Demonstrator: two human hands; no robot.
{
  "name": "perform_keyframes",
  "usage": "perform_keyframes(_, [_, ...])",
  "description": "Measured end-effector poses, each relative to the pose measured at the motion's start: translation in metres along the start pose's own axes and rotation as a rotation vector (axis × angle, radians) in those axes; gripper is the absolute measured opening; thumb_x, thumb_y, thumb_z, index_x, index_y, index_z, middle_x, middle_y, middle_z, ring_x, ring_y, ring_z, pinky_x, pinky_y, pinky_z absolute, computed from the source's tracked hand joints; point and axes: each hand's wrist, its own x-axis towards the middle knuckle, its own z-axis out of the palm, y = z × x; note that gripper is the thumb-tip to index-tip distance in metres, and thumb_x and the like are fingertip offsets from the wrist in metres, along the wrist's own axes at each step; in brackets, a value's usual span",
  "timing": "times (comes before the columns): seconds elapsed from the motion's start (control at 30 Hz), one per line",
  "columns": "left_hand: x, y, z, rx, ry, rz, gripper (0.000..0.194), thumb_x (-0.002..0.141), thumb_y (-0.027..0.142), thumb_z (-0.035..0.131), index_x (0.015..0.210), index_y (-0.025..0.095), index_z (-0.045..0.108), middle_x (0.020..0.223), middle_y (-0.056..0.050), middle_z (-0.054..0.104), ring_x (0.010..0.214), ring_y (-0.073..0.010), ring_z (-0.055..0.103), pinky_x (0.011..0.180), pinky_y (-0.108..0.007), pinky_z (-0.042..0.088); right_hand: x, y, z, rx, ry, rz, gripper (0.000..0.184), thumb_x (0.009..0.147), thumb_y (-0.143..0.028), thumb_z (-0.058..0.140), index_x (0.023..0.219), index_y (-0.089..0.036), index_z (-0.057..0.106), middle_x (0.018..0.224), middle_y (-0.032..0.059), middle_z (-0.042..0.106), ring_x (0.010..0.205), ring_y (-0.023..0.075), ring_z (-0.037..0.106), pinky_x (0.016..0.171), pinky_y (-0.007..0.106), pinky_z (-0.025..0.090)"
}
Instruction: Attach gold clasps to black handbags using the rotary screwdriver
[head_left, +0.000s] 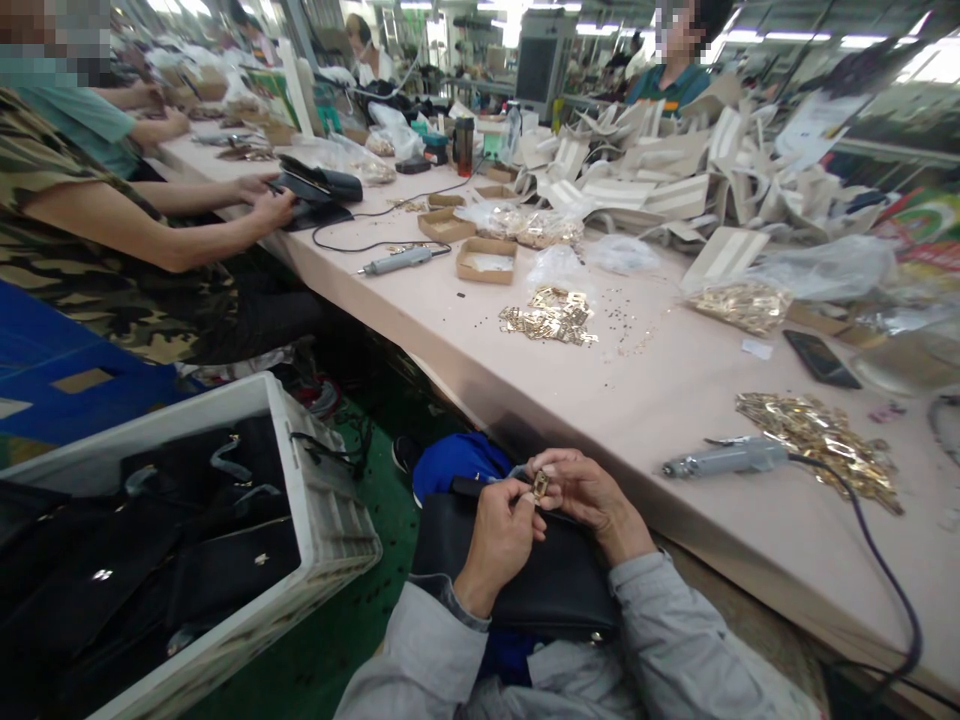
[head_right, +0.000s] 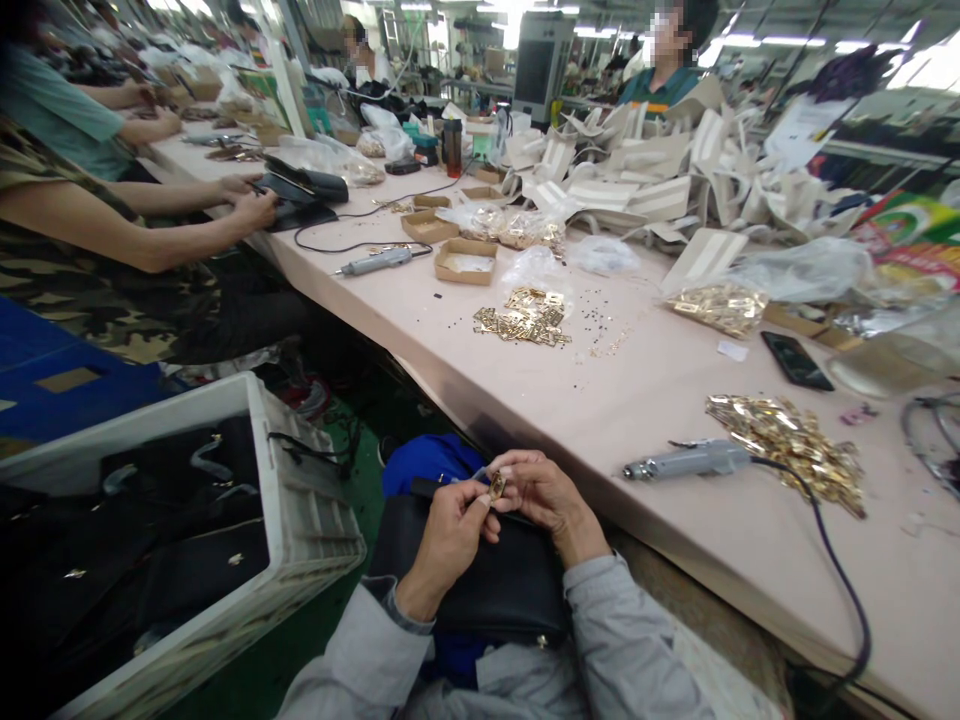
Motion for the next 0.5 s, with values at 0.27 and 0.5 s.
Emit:
perform_keyframes(0.27, [0.0016,-0.0036,-0.0008,0.005,0.000,0.018,0.023,0.090,0.026,0.054,0.082,0.013,0.072,0.058,-0.003,0.069,0.046,-0.0147,0.064,0.049,-0.023,0.050,-0.0009,-0.0015,0.0023,0.022,0.014,0.019,0.032,0.068,-0.026,0.092,0.094,-0.012,0.079,0.071,0.0023,0.067,0.059,0.0096,0.062,0.062,0.023,0.063])
perform_keyframes(0.5, [0.0005,-0.0040,-0.0027,-0.010,-0.058,0.024,0.021,0.089,0.023,0.053,0.082,0.014,0.071,0.058,-0.002,0.068,0.047,-0.0145,0.064,0.050,-0.023,0.049,-0.0040,0.0020,0.0006,-0.006,0.006,0.009,0.033,0.070,-0.025,0.094,0.096,-0.012,0.079,0.067,-0.0006,0.064,0.057,0.0074,0.062,0.066,0.021,0.064])
